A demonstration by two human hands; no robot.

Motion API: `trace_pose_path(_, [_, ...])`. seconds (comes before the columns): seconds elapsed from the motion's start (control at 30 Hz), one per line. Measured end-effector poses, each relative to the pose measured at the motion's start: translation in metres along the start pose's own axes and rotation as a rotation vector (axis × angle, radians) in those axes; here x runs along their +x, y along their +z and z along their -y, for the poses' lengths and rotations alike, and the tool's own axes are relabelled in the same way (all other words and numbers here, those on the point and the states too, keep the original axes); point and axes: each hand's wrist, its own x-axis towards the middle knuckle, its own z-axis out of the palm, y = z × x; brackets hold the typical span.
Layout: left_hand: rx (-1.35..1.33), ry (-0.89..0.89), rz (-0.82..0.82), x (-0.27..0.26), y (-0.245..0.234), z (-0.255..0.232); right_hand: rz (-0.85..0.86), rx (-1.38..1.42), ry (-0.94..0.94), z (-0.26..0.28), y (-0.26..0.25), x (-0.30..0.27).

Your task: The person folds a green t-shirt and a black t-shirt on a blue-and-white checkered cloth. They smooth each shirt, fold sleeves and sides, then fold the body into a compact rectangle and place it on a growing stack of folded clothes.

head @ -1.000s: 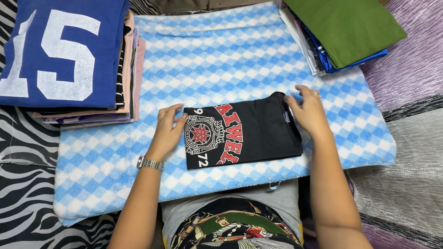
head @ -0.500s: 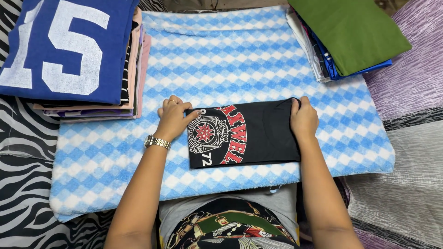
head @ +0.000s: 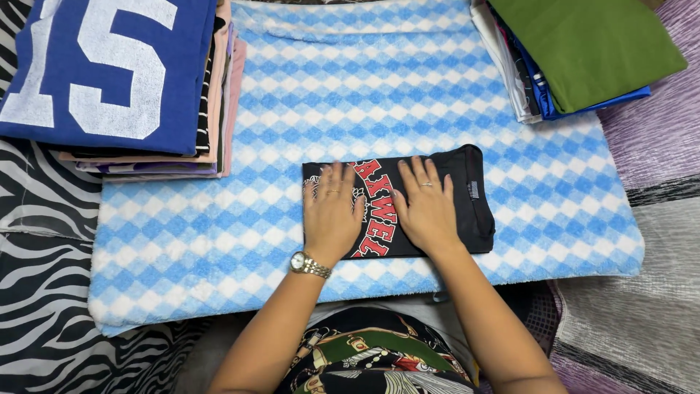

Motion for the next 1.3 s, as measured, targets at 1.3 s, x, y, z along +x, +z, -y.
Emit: trace_pose_path(1.3, [0.024,-0.076,0.116,-0.023,-0.007,0.016,0.019,0.074,-0.215,0.021,-0.007,-0.024])
